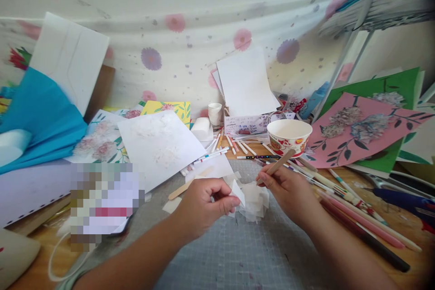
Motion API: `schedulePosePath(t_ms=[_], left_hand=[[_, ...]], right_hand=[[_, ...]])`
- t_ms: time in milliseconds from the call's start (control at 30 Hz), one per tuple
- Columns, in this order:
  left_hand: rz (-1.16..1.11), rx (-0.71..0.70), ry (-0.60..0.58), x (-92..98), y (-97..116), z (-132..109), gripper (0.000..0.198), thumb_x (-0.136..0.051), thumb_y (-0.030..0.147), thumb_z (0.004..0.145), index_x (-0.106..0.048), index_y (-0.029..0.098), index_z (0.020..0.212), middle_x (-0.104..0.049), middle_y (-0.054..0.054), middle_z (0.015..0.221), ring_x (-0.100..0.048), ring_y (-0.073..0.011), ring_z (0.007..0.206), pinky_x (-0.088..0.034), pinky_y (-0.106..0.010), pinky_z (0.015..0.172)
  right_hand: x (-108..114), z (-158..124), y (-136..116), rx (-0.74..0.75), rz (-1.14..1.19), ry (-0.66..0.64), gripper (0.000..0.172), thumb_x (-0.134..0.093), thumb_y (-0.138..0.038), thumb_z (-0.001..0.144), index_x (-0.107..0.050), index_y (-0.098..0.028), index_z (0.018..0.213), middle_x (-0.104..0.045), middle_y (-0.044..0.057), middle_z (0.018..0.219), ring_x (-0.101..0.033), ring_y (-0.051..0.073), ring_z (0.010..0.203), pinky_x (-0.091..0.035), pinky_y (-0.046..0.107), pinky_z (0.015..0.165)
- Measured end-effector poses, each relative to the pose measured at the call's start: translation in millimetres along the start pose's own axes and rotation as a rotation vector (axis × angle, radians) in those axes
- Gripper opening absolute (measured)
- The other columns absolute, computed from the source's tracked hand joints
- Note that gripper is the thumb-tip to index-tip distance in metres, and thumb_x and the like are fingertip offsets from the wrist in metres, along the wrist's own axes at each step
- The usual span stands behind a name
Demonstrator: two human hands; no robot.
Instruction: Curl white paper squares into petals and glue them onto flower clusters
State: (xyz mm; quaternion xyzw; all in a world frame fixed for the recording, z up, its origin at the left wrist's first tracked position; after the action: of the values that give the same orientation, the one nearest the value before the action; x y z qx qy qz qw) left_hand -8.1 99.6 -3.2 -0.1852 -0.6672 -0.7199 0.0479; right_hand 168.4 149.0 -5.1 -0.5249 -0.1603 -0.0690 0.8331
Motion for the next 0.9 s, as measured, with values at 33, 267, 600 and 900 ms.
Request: schedulePosePath(t_ms=[33, 267, 600, 900], left_hand=[[0.001, -0.002, -0.001, -0.1, 0, 0, 0.022, -0.064, 0.032, 0.073, -0.06, 0.015, 0.059, -0.063, 0.0, 0.055, -0.053, -0.0118, 0.053, -0.04, -0.022, 0.054], [-0.015, -0.021, -0.004, -2.1, -3, 1, 0.024, -0.063, 0.034, 0.076, -0.06, 0.015, 0.061, -0.062, 0.0, 0.055, -0.054, -0.0119, 0.054, -0.041, -0.022, 0.054], [-0.106, -0.001, -0.027, -3.1, -5, 2, 0.023, -0.061, 0.033, 0.076, -0.059, 0.015, 0.062, -0.061, 0.0, 0.056, -0.054, -0.0112, 0.053, -0.043, -0.021, 0.055], [-0.133, 0.023, -0.006, -0.3, -4, 0, 0.026, -0.06, 0.034, 0.076, -0.057, 0.015, 0.058, -0.06, 0.001, 0.054, -0.053, -0.0108, 0.052, -0.042, -0.021, 0.054]], right_hand=[[0, -1, -5, 0.021, 0.0, 0.002, 0.012, -0.064, -0.026, 0.083, -0.069, -0.02, 0.074, -0.068, 0.004, 0.071, -0.063, 0.022, 0.067, -0.047, 0.032, 0.061], [-22, -21, -54, 0.197, 0.396, -0.159, 0.015, -0.053, -0.031, 0.093, -0.068, -0.027, 0.092, -0.07, 0.0, 0.087, -0.065, 0.018, 0.082, -0.052, 0.03, 0.075], [-20, -15, -33, 0.08, 0.274, -0.07, 0.021, -0.052, -0.035, 0.092, -0.064, -0.02, 0.086, -0.067, 0.003, 0.082, -0.066, 0.017, 0.071, -0.056, 0.029, 0.064], [-10, -2, -12, 0.024, -0.083, -0.024, 0.012, -0.063, -0.024, 0.081, -0.068, -0.02, 0.07, -0.067, 0.002, 0.064, -0.058, 0.02, 0.057, -0.038, 0.029, 0.053]])
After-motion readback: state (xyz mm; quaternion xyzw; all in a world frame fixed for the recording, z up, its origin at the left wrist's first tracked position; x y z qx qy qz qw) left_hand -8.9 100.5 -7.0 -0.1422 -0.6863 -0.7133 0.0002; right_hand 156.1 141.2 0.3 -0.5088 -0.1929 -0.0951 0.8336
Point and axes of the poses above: each hand's wrist, its own z-axis towards the middle knuckle, its own x-axis out of the back of the hand, y = z × x, the point moved 9 cm from there along z, towards the middle knuckle
